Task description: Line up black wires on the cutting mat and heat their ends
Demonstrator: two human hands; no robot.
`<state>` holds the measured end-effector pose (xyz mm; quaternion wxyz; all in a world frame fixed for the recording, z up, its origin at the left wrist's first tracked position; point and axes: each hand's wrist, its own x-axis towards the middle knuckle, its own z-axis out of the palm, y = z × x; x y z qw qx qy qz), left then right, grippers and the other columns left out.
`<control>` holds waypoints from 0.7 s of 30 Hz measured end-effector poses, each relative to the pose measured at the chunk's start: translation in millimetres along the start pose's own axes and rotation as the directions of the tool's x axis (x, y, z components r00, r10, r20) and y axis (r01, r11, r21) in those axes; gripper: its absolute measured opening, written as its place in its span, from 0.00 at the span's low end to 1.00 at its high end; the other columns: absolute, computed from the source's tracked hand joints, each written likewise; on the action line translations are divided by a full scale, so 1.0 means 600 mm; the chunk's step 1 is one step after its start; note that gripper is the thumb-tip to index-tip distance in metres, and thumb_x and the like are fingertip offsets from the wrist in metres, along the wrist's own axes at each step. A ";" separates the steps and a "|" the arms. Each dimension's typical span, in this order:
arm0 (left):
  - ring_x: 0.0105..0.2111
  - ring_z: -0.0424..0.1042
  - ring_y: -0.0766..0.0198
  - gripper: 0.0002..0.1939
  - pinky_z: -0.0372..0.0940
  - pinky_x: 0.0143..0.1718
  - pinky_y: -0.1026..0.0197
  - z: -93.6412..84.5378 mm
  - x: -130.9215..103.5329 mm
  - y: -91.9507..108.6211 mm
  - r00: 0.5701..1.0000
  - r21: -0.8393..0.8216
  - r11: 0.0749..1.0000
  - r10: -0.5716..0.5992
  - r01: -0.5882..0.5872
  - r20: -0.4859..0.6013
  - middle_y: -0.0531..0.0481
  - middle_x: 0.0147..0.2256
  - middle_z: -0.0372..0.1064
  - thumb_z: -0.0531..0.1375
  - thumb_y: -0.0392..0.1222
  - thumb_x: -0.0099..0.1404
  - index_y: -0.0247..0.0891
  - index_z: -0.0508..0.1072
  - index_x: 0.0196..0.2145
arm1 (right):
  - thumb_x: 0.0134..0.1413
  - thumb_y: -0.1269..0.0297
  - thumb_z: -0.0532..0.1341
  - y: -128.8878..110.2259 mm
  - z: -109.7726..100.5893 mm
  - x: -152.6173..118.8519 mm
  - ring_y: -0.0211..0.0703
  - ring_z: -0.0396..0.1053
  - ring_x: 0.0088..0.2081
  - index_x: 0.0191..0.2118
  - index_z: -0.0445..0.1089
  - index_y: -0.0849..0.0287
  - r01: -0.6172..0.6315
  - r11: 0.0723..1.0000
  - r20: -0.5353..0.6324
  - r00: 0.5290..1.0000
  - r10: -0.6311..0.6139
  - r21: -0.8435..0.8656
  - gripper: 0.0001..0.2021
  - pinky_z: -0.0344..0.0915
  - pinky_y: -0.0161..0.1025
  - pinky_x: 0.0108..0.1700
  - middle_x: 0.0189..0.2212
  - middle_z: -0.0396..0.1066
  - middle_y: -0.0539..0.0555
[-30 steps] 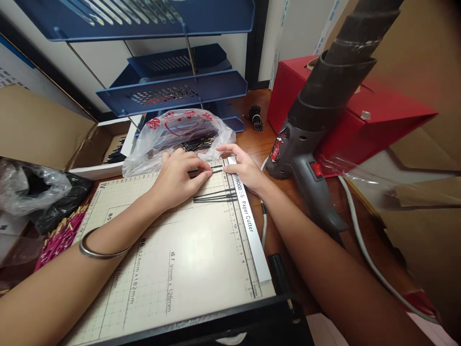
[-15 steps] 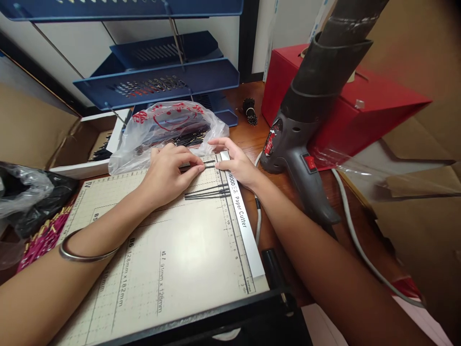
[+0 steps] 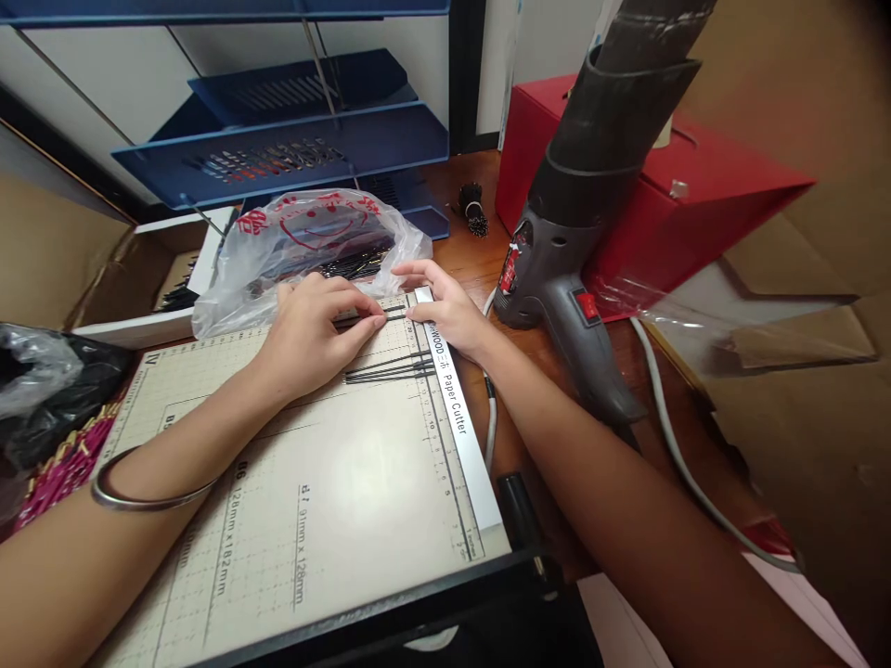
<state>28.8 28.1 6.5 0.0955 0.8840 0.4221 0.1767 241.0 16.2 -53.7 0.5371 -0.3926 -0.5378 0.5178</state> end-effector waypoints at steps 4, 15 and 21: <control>0.47 0.73 0.46 0.16 0.58 0.56 0.41 0.000 0.000 0.001 1.000 0.008 1.000 -0.006 0.006 -0.016 0.44 0.43 0.82 0.60 0.54 0.73 0.43 0.84 0.37 | 0.34 0.64 0.64 -0.003 -0.001 -0.001 0.60 0.65 0.64 0.49 0.69 0.51 -0.009 1.000 -0.007 1.000 0.009 0.004 0.29 0.67 0.61 0.70 0.52 0.70 0.57; 0.45 0.72 0.46 0.17 0.59 0.54 0.40 -0.002 0.002 0.001 1.000 0.007 1.000 -0.017 0.017 -0.009 0.44 0.41 0.83 0.61 0.55 0.72 0.44 0.84 0.35 | 0.34 0.64 0.64 -0.004 -0.001 0.001 0.58 0.66 0.62 0.48 0.69 0.51 -0.001 1.000 0.003 1.000 0.001 0.004 0.28 0.65 0.59 0.72 0.52 0.72 0.56; 0.45 0.73 0.45 0.17 0.60 0.54 0.40 -0.002 0.003 -0.001 1.000 0.007 1.000 -0.015 0.015 -0.005 0.43 0.41 0.83 0.61 0.55 0.72 0.44 0.84 0.36 | 0.36 0.63 0.65 -0.003 -0.002 -0.001 0.57 0.66 0.63 0.49 0.69 0.51 0.015 1.000 0.011 1.000 -0.015 -0.016 0.27 0.62 0.57 0.74 0.54 0.73 0.56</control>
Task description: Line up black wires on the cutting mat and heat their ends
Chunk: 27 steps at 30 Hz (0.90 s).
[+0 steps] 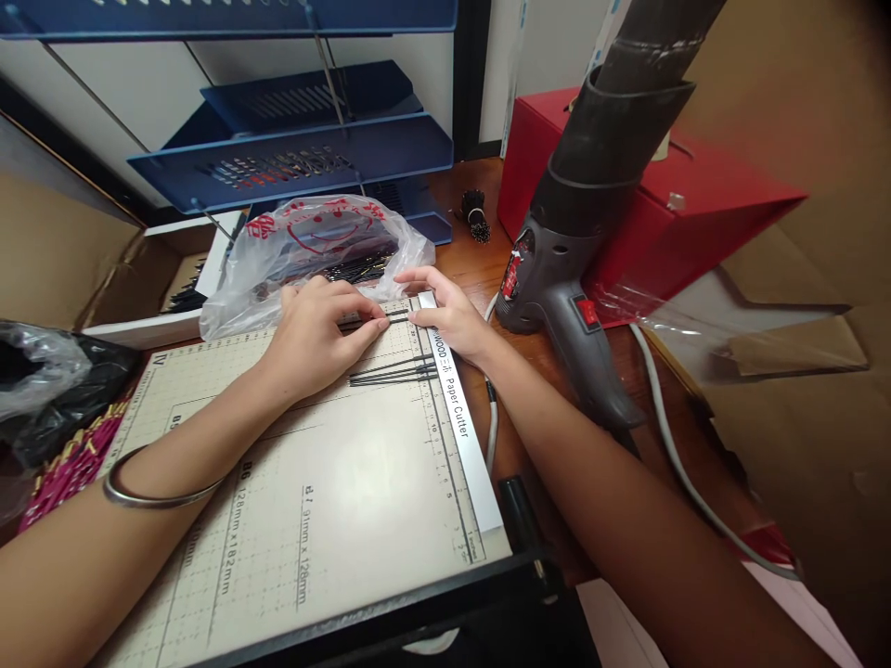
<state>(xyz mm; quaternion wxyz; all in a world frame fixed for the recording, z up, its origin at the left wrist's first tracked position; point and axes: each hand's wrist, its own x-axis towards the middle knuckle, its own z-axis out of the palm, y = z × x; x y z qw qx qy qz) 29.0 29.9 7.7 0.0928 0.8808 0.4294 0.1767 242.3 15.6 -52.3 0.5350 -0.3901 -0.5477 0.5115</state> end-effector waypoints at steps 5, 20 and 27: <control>0.45 0.72 0.45 0.17 0.59 0.54 0.40 0.000 0.000 0.000 1.000 0.008 1.000 0.002 -0.002 0.006 0.43 0.41 0.83 0.60 0.55 0.72 0.44 0.84 0.36 | 0.36 0.63 0.64 0.000 0.000 0.000 0.58 0.67 0.63 0.48 0.70 0.52 0.007 1.000 0.000 1.000 -0.007 -0.002 0.26 0.65 0.57 0.72 0.55 0.73 0.57; 0.44 0.73 0.45 0.16 0.60 0.52 0.40 0.000 0.000 0.003 1.000 -0.001 1.000 -0.006 0.006 0.002 0.43 0.41 0.83 0.60 0.54 0.72 0.44 0.85 0.36 | 0.37 0.63 0.65 0.000 0.001 -0.001 0.58 0.68 0.64 0.49 0.70 0.52 -0.011 1.000 0.001 1.000 0.011 0.018 0.26 0.62 0.58 0.75 0.54 0.73 0.56; 0.44 0.73 0.45 0.18 0.60 0.51 0.40 -0.001 0.001 0.003 1.000 -0.004 1.000 0.007 -0.007 0.007 0.42 0.41 0.83 0.60 0.55 0.72 0.44 0.85 0.36 | 0.37 0.63 0.65 0.003 0.000 0.000 0.58 0.67 0.64 0.49 0.70 0.51 -0.008 1.000 0.006 1.000 0.008 0.015 0.27 0.62 0.59 0.75 0.55 0.74 0.56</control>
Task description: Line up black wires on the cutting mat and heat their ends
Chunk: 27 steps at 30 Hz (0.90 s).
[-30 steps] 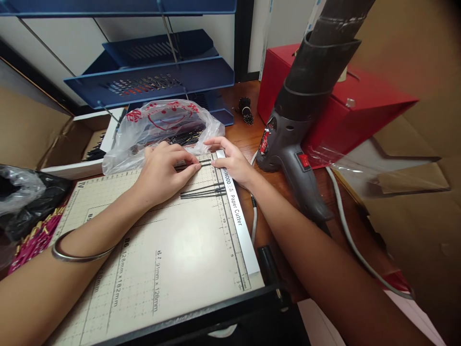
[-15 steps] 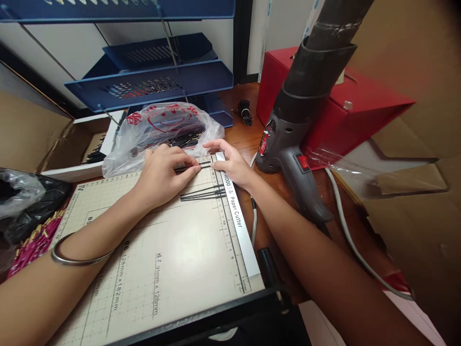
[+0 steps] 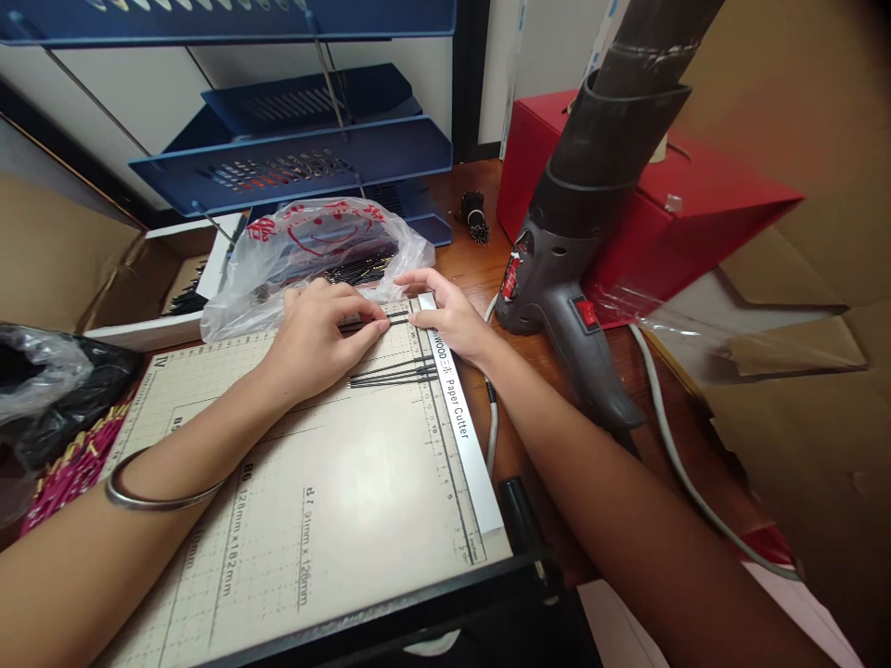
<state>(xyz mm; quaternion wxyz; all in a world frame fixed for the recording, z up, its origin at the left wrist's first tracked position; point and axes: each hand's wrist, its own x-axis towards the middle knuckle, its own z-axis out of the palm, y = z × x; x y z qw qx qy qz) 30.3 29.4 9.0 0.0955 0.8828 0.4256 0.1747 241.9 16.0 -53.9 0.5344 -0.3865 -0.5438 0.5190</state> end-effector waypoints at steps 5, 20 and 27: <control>0.44 0.73 0.46 0.19 0.59 0.49 0.41 0.000 -0.001 0.001 1.000 0.002 1.000 0.000 0.000 -0.004 0.43 0.41 0.84 0.59 0.56 0.71 0.44 0.85 0.36 | 0.35 0.62 0.63 0.003 0.002 0.005 0.57 0.68 0.62 0.47 0.71 0.53 -0.009 1.000 -0.040 0.999 0.010 0.005 0.25 0.63 0.56 0.74 0.52 0.74 0.56; 0.43 0.73 0.48 0.18 0.56 0.50 0.44 -0.002 -0.006 -0.007 0.998 -0.024 0.998 0.067 -0.066 0.012 0.46 0.40 0.83 0.60 0.56 0.71 0.44 0.84 0.35 | 0.34 0.60 0.62 -0.002 0.005 0.005 0.57 0.67 0.60 0.45 0.71 0.53 -0.014 1.000 -0.048 0.999 0.015 0.027 0.24 0.62 0.56 0.72 0.49 0.72 0.56; 0.42 0.72 0.49 0.18 0.54 0.50 0.44 -0.005 -0.006 -0.008 0.996 -0.033 0.995 0.089 -0.089 0.002 0.47 0.38 0.83 0.60 0.56 0.71 0.44 0.83 0.34 | 0.35 0.60 0.62 -0.001 0.003 0.003 0.58 0.67 0.61 0.45 0.71 0.53 -0.018 1.000 -0.035 0.999 0.019 0.018 0.24 0.63 0.58 0.71 0.50 0.73 0.56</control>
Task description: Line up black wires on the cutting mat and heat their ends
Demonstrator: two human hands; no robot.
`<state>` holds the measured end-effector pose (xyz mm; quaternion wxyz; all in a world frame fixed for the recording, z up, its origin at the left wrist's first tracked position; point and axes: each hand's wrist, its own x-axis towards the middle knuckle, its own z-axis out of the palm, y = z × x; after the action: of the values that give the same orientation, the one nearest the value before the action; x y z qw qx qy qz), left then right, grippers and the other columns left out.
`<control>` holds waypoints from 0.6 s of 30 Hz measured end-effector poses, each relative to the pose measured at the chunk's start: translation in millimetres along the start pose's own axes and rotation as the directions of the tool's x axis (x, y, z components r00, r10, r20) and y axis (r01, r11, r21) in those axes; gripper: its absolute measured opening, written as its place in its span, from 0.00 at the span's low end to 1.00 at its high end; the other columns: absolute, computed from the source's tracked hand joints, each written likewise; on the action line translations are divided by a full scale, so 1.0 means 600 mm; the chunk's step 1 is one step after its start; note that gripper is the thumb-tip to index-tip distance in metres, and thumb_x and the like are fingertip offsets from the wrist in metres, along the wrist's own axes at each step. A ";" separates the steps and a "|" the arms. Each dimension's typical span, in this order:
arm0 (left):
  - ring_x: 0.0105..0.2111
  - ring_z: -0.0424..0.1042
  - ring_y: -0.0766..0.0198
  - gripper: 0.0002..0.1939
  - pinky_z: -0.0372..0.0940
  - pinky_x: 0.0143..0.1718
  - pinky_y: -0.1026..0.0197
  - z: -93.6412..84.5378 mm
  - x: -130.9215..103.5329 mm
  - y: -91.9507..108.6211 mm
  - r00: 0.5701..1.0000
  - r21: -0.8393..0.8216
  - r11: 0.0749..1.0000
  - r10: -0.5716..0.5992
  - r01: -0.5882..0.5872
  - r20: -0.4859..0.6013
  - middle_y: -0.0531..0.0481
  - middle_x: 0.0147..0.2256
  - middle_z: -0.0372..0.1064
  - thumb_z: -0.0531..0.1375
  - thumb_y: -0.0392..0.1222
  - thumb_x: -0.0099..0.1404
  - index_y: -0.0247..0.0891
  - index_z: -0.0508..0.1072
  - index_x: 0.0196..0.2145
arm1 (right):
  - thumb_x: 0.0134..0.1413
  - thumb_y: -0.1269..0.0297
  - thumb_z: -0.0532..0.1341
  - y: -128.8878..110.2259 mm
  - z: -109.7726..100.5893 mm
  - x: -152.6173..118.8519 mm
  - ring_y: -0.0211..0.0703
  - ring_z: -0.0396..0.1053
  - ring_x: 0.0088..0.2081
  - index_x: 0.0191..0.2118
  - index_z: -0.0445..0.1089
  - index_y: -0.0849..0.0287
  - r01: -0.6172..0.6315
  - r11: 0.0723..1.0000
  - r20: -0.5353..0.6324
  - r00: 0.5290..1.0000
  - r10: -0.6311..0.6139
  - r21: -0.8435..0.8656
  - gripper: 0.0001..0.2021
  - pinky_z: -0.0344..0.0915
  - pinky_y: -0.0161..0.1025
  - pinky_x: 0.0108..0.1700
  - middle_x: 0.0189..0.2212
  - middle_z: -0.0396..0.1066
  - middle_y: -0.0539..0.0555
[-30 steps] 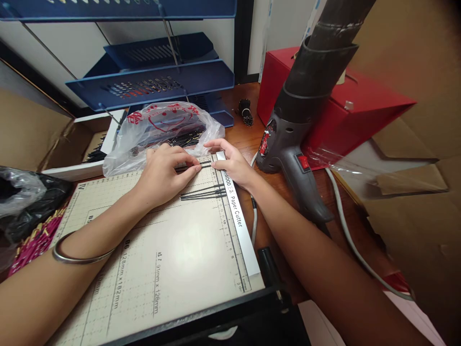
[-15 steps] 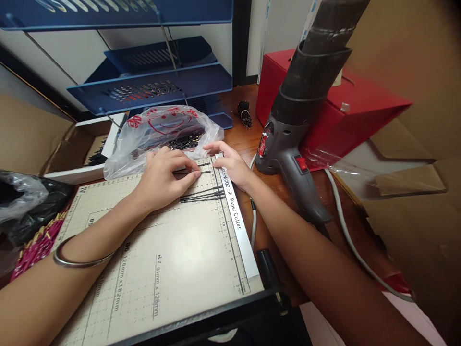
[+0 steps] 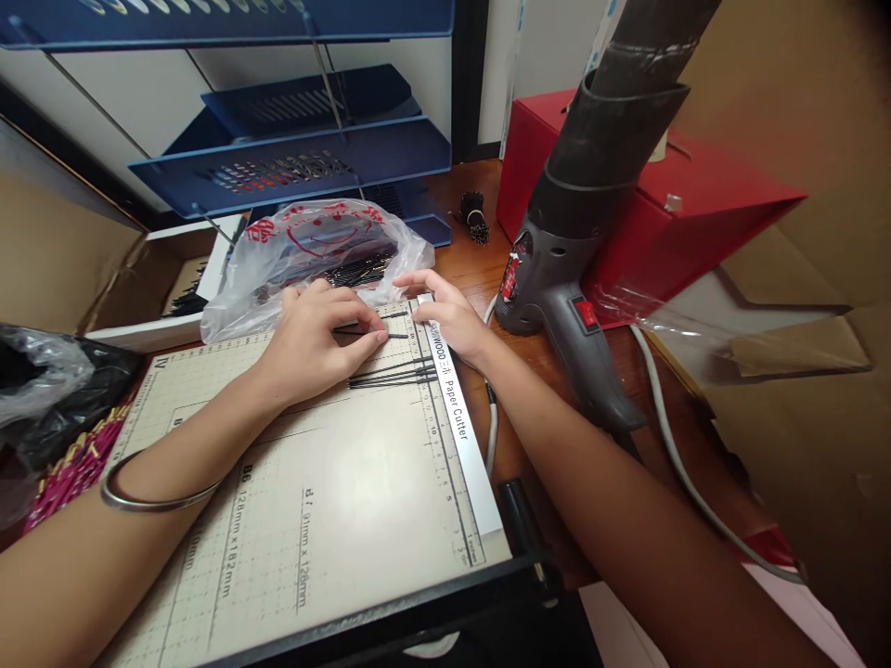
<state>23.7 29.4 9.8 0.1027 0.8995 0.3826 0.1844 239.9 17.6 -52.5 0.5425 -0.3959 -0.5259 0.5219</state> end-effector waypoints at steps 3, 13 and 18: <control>0.42 0.72 0.49 0.18 0.54 0.50 0.44 -0.001 0.001 0.003 1.000 -0.011 1.000 0.007 -0.007 0.017 0.47 0.38 0.84 0.60 0.56 0.71 0.44 0.84 0.34 | 0.36 0.60 0.62 0.000 -0.001 0.000 0.58 0.67 0.61 0.45 0.72 0.52 0.007 1.000 -0.004 1.000 -0.007 -0.007 0.24 0.62 0.58 0.72 0.50 0.73 0.56; 0.42 0.71 0.50 0.19 0.54 0.50 0.45 0.003 0.001 -0.007 1.000 0.023 0.999 0.025 -0.025 0.004 0.46 0.38 0.83 0.60 0.57 0.73 0.44 0.84 0.35 | 0.36 0.59 0.62 -0.003 0.002 -0.001 0.57 0.67 0.60 0.45 0.71 0.54 -0.008 1.000 -0.022 1.000 0.009 0.014 0.23 0.61 0.57 0.73 0.48 0.72 0.56; 0.42 0.71 0.50 0.19 0.54 0.50 0.44 -0.001 0.002 -0.005 0.999 0.032 0.999 0.031 -0.031 0.017 0.46 0.38 0.83 0.60 0.57 0.73 0.44 0.84 0.35 | 0.36 0.59 0.62 -0.005 0.002 -0.002 0.57 0.67 0.60 0.45 0.71 0.54 -0.005 1.000 -0.011 1.000 0.006 0.019 0.24 0.62 0.57 0.72 0.48 0.71 0.56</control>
<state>22.2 32.2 9.5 0.0884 0.9083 0.3707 0.1722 239.3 15.8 -49.4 0.5475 -0.3951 -0.5170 0.5262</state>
